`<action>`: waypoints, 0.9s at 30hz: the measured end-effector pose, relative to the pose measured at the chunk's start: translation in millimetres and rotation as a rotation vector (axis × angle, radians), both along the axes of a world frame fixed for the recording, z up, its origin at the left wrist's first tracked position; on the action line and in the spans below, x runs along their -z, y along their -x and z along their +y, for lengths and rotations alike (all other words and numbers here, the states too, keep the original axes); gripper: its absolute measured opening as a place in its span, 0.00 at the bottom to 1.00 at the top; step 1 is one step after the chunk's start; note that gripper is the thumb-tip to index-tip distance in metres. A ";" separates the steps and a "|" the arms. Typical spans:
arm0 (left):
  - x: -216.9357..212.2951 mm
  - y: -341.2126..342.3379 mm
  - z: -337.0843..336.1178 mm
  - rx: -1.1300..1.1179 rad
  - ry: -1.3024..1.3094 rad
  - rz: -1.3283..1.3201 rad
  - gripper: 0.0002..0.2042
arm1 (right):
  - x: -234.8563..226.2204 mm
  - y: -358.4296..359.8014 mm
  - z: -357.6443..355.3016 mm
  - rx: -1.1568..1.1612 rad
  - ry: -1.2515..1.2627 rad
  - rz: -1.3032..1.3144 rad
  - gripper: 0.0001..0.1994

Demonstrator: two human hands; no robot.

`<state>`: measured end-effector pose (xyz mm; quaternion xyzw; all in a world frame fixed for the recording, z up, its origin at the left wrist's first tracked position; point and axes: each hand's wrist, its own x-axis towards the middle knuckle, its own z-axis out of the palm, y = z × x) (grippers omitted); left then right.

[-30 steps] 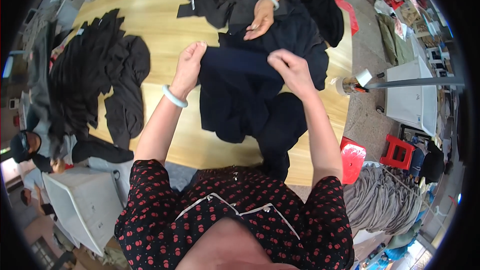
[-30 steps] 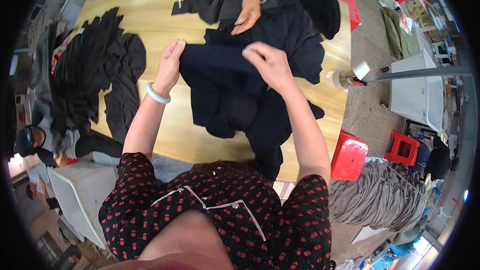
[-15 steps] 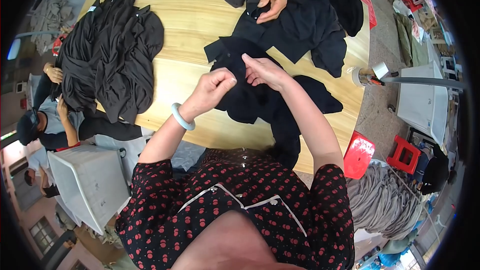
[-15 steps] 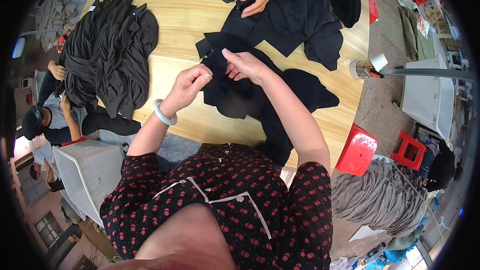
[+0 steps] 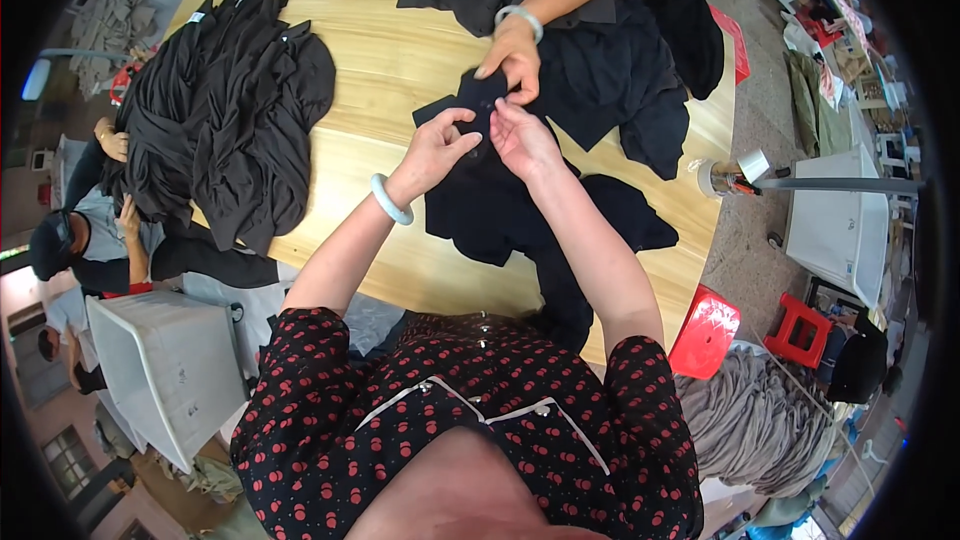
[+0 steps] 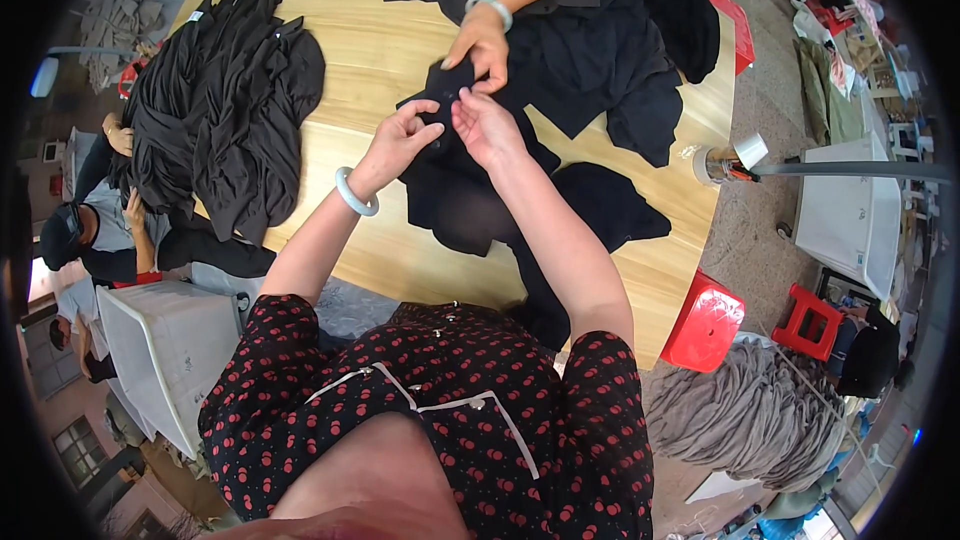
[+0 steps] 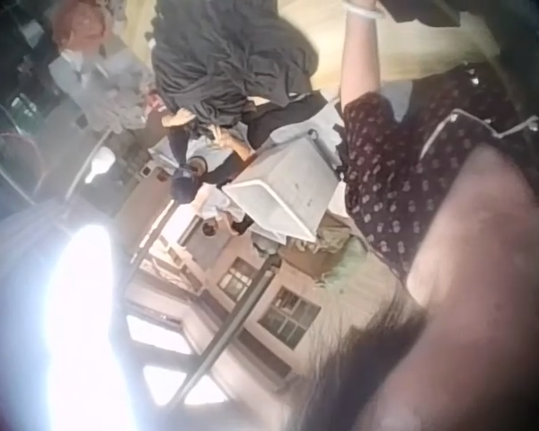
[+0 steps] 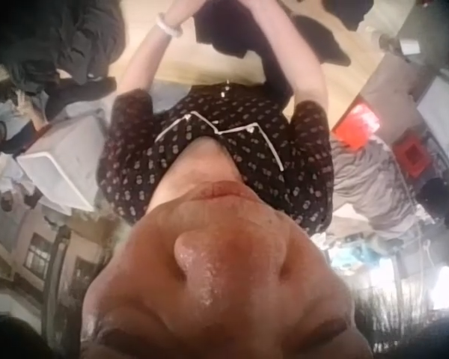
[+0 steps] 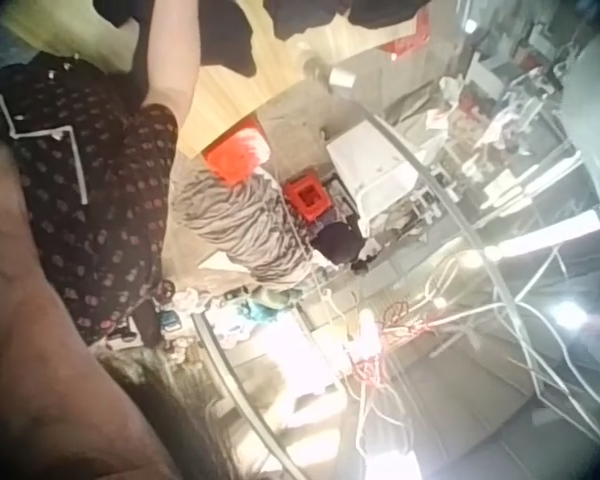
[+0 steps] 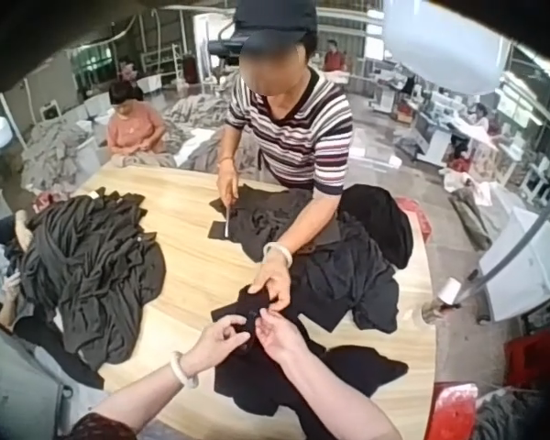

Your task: Packaging garments into plastic bags at a work table in a factory.

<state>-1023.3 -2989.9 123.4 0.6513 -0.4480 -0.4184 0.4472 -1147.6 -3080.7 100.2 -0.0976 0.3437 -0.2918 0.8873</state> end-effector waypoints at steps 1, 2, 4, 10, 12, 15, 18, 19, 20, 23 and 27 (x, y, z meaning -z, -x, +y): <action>-0.4 -1.3 -3.7 0.012 0.007 -0.038 0.14 | -6.2 -0.8 -6.0 0.011 0.088 -0.061 0.03; 0.6 -4.9 -8.5 -0.022 0.033 -0.073 0.14 | -13.0 -2.2 -13.8 0.033 0.125 -0.066 0.04; -3.0 -14.2 -18.7 -0.052 0.050 0.015 0.13 | -30.2 -4.6 -24.5 0.051 0.206 -0.043 0.06; 29.1 -22.7 -34.2 -0.169 0.034 0.126 0.08 | -31.8 0.3 -33.2 -0.051 0.390 0.161 0.07; 36.4 -17.5 -26.4 -0.146 0.031 0.131 0.08 | -17.7 9.8 -31.5 -0.103 0.392 0.226 0.07; 47.8 -10.8 -2.6 -0.126 -0.112 0.143 0.08 | 2.0 20.3 -26.3 -0.156 0.371 0.268 0.07; 51.7 -4.9 24.8 -0.125 -0.275 0.181 0.08 | 20.0 28.6 -21.7 -0.207 0.327 0.310 0.06; 53.8 -4.6 31.4 -0.137 -0.319 0.203 0.08 | 22.5 29.0 -20.8 -0.207 0.327 0.308 0.06; 60.1 -6.3 37.2 -0.145 -0.342 0.201 0.08 | 24.5 29.5 -19.9 -0.220 0.320 0.321 0.07; 70.4 -9.3 49.6 -0.189 -0.377 0.205 0.09 | 25.8 28.2 -16.3 -0.236 0.316 0.341 0.07; 74.5 0.5 52.7 -0.181 -0.355 0.241 0.09 | 33.7 30.8 -8.8 -0.225 0.310 0.342 0.07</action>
